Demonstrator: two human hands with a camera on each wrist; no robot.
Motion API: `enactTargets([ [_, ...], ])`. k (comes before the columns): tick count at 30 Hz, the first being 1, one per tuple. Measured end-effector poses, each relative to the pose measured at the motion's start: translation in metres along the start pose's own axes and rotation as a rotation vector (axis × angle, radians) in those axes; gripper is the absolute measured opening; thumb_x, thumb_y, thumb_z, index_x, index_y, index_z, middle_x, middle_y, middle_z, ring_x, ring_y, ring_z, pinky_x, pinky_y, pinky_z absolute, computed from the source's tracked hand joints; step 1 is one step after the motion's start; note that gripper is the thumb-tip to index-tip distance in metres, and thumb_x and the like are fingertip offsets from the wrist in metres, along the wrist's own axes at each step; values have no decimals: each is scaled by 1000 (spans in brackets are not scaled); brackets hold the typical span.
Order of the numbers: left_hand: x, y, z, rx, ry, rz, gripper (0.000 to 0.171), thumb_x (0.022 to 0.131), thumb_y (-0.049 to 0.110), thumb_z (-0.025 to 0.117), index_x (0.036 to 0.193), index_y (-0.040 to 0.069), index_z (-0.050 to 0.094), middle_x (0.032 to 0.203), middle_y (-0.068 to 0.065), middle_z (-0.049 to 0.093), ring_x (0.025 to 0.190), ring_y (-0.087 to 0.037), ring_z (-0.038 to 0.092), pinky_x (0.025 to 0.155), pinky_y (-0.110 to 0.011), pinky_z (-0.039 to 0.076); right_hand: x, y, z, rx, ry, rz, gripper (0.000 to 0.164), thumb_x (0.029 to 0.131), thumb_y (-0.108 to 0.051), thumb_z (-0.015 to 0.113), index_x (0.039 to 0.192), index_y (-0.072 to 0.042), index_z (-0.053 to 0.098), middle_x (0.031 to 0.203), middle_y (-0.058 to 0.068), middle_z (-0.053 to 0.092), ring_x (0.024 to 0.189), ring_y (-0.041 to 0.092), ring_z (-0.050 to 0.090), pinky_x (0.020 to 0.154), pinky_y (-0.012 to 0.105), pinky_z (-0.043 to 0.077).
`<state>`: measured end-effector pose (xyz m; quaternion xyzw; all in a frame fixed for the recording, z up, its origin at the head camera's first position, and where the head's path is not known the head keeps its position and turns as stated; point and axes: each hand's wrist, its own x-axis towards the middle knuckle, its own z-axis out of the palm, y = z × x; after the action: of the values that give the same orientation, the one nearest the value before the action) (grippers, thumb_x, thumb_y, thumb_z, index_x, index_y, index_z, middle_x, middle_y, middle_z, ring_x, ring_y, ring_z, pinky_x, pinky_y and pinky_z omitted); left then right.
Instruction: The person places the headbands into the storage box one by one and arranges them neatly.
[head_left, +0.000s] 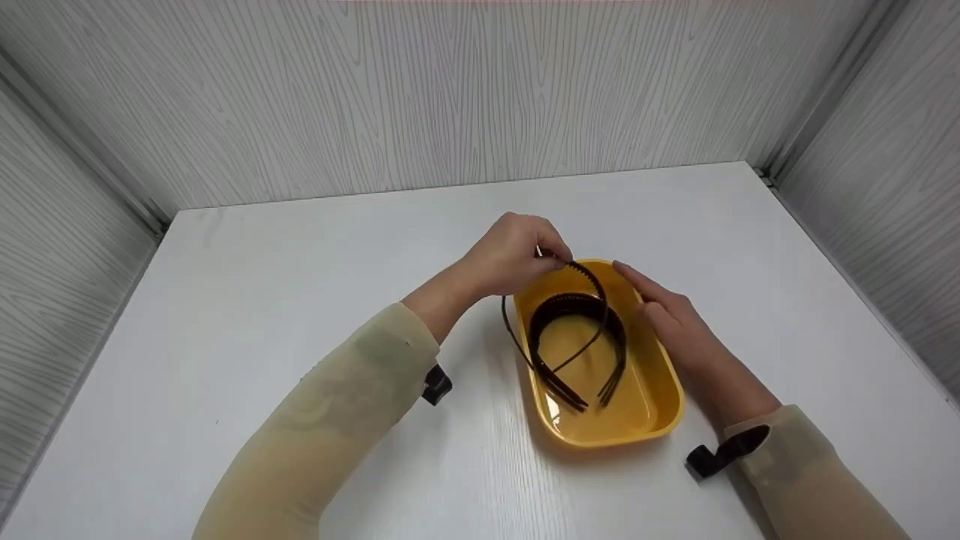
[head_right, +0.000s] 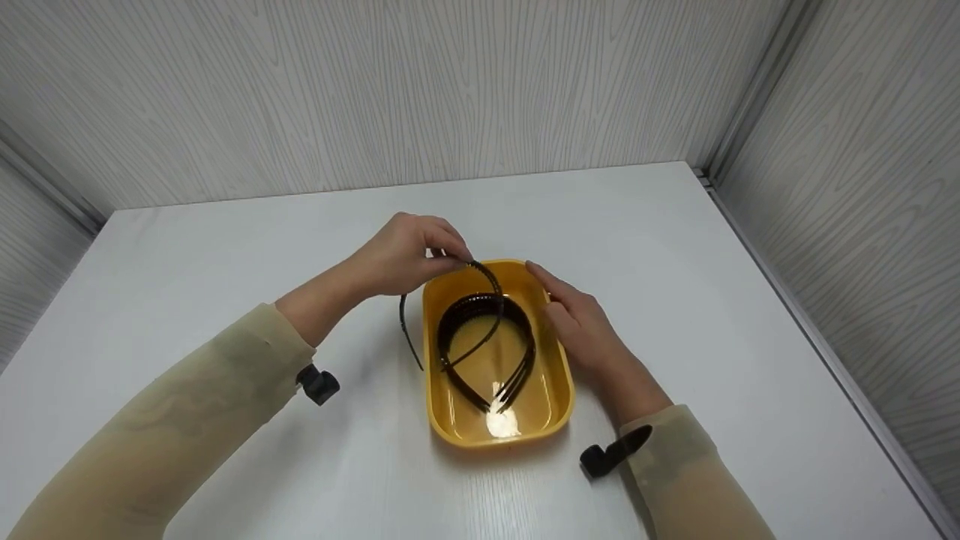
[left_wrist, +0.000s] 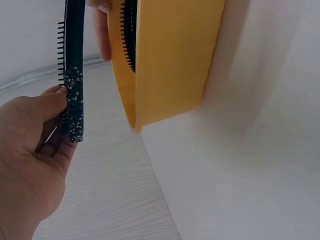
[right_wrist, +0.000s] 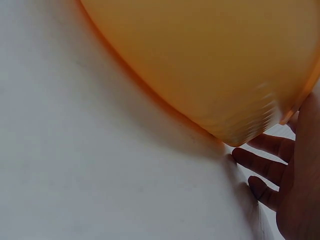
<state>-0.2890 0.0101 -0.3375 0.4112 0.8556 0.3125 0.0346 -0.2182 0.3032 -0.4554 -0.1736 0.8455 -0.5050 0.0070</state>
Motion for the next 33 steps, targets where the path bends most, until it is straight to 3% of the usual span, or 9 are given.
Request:
enactTargets([
  [4, 3, 3, 7, 9, -13, 20, 16, 103, 8, 71, 111, 8, 85, 113, -4, 78, 109, -17, 71, 95, -23, 54, 0, 1, 0, -18, 5, -28, 64, 108, -6, 35, 166, -33, 38, 167, -6, 39, 156, 16, 31, 124, 25, 24],
  [8, 5, 6, 13, 18, -28, 25, 16, 103, 9, 71, 112, 9, 85, 114, -4, 78, 110, -16, 71, 97, -24, 54, 0, 1, 1, -21, 9, -38, 65, 107, -4, 35, 166, -32, 38, 166, -5, 42, 154, 17, 34, 121, 19, 25],
  [22, 10, 9, 36, 44, -58, 40, 15, 102, 9, 72, 110, 9, 85, 113, -4, 79, 110, -16, 71, 98, -26, 54, -2, -1, 0, 35, 2, -24, 67, 105, -3, 35, 166, -31, 38, 165, -6, 42, 152, 17, 37, 120, 19, 28],
  [33, 11, 3, 43, 59, -71, 13, 16, 102, 8, 72, 112, 9, 84, 114, -3, 79, 113, -17, 70, 100, -27, 53, -2, -1, -1, -16, 9, -41, 68, 105, -2, 33, 166, -31, 38, 166, -4, 41, 153, 18, 37, 120, 19, 27],
])
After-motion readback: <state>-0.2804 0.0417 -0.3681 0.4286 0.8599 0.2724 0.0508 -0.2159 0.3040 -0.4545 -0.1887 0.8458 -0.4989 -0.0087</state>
